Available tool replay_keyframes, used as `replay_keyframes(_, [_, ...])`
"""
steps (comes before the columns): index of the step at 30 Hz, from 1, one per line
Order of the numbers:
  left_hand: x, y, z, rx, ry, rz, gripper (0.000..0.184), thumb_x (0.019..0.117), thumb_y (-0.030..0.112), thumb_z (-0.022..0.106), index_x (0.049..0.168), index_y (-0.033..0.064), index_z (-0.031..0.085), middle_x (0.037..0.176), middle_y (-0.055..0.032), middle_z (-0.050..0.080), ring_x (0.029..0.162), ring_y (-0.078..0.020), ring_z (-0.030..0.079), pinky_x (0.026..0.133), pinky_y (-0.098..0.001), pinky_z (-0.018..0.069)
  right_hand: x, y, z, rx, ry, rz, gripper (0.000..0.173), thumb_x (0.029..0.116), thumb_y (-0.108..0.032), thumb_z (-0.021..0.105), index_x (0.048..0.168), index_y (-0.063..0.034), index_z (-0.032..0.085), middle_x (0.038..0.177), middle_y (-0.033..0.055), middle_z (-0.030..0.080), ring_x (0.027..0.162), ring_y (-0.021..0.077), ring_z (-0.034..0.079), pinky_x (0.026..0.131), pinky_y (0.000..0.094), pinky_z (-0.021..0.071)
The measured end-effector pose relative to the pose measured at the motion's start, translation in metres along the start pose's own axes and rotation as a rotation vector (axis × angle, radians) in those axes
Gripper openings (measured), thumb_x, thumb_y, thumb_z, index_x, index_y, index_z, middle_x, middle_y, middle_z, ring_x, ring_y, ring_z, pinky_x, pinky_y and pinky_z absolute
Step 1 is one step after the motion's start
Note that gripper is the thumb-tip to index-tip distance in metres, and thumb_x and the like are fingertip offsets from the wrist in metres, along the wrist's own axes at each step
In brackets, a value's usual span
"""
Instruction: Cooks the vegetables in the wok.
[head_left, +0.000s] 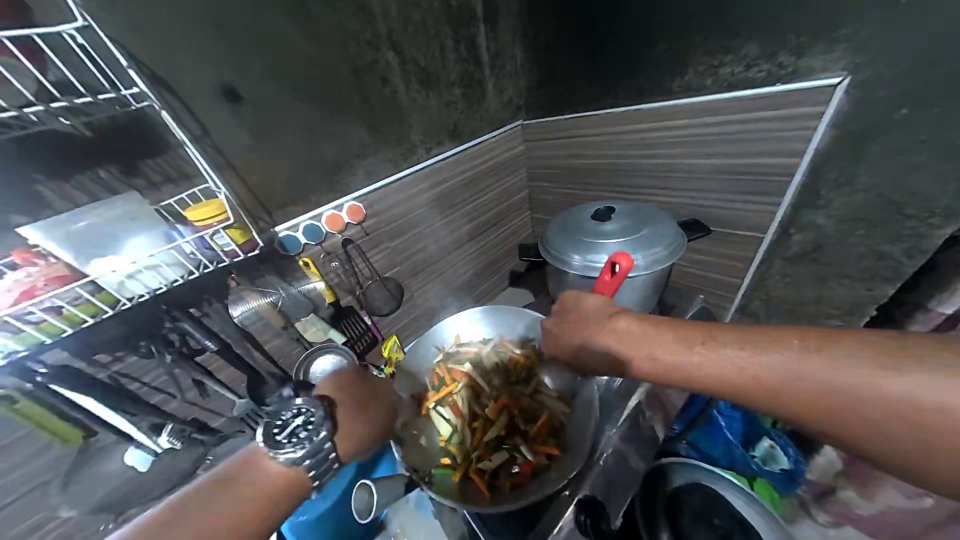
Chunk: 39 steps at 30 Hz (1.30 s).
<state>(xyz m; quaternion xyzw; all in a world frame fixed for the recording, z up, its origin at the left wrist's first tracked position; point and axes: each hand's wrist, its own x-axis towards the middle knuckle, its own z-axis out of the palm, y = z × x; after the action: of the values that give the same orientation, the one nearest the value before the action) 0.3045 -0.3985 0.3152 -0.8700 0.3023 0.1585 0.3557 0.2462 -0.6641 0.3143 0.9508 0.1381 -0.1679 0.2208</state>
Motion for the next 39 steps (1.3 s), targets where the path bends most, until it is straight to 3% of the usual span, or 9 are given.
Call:
replay_keyframes(3, [0.016,0.028,0.004,-0.104,-0.045,0.072,0.045,0.1051,0.044,0.052,0.108,0.0023,0.068,0.108,-0.0247,0.069,0.103,-0.0488,0.066,0.082,-0.0689,0.0511,0.010,-0.011,0.015,0.157,-0.001,-0.101,0.015,0.0991,-0.010,0.059,0.099,-0.0016,0.071,0.095,0.0195,0.069,0.093,0.0419,0.067,0.079,0.0630,0.0519])
replay_keyframes(6, [0.032,0.042,0.004,-0.152,-0.010,0.079,0.050,0.1065,0.048,0.047,0.110,0.0030,0.067,0.112,-0.0246,0.068,0.106,-0.0482,0.066,0.084,-0.0689,0.0510,0.020,-0.021,0.019,0.185,0.092,-0.162,0.015,0.1004,-0.010,0.057,0.099,-0.0012,0.069,0.095,0.0190,0.069,0.092,0.0416,0.067,0.076,0.0619,0.0521])
replay_keyframes(13, [0.009,-0.008,-0.016,-0.059,0.167,-0.004,0.045,0.1033,0.050,0.052,0.101,0.0092,0.071,0.099,-0.0178,0.071,0.097,-0.0421,0.069,0.079,-0.0640,0.0528,-0.005,-0.005,-0.022,0.002,0.260,-0.071,0.014,0.0972,-0.008,0.060,0.088,-0.0073,0.070,0.081,0.0101,0.067,0.078,0.0309,0.066,0.066,0.0514,0.0513])
replay_keyframes(18, [-0.006,-0.006,-0.006,-0.065,-0.037,-0.026,0.042,0.1001,0.048,0.059,0.105,0.0084,0.071,0.103,-0.0197,0.071,0.101,-0.0437,0.067,0.083,-0.0668,0.0505,-0.013,0.000,-0.018,-0.018,0.015,0.003,0.014,0.0984,-0.006,0.058,0.093,-0.0030,0.071,0.092,0.0148,0.068,0.088,0.0353,0.067,0.076,0.0549,0.0520])
replay_keyframes(21, [0.002,0.017,0.002,-0.117,-0.082,0.087,0.047,0.1036,0.049,0.053,0.106,0.0050,0.070,0.108,-0.0230,0.069,0.105,-0.0463,0.066,0.085,-0.0681,0.0500,-0.006,-0.008,-0.006,0.086,-0.107,-0.085,0.013,0.0976,-0.012,0.063,0.099,-0.0017,0.071,0.096,0.0190,0.069,0.092,0.0411,0.067,0.076,0.0617,0.0521])
replay_keyframes(25, [0.017,0.038,0.000,-0.146,-0.028,0.084,0.049,0.1054,0.050,0.048,0.107,0.0053,0.069,0.110,-0.0219,0.069,0.106,-0.0453,0.066,0.085,-0.0671,0.0514,0.013,-0.021,0.007,0.143,0.036,-0.185,0.012,0.0949,-0.012,0.065,0.095,-0.0008,0.069,0.092,0.0189,0.068,0.088,0.0414,0.067,0.072,0.0621,0.0521])
replay_keyframes(28, [0.011,0.021,-0.014,-0.133,0.047,0.028,0.048,0.1053,0.049,0.049,0.108,0.0066,0.069,0.109,-0.0215,0.070,0.105,-0.0456,0.067,0.084,-0.0672,0.0514,0.008,-0.013,-0.004,0.099,0.210,-0.196,0.011,0.0978,-0.007,0.059,0.093,-0.0023,0.069,0.087,0.0155,0.068,0.083,0.0369,0.068,0.069,0.0573,0.0522])
replay_keyframes(33, [-0.001,-0.019,-0.019,-0.037,0.152,-0.167,0.035,0.1014,0.042,0.058,0.096,0.0102,0.070,0.094,-0.0160,0.070,0.091,-0.0403,0.069,0.073,-0.0618,0.0537,-0.006,-0.001,-0.029,-0.026,0.341,-0.032,0.013,0.0966,-0.008,0.062,0.088,-0.0078,0.071,0.083,0.0098,0.067,0.080,0.0307,0.067,0.069,0.0511,0.0522])
replay_keyframes(39, [0.021,-0.008,0.009,-0.020,-0.035,-0.130,0.031,0.1049,0.027,0.052,0.111,0.0015,0.068,0.111,-0.0240,0.069,0.104,-0.0469,0.066,0.084,-0.0661,0.0517,0.042,0.015,0.015,0.026,0.211,0.186,0.009,0.0941,-0.007,0.065,0.093,-0.0018,0.072,0.092,0.0175,0.069,0.088,0.0381,0.067,0.078,0.0585,0.0517])
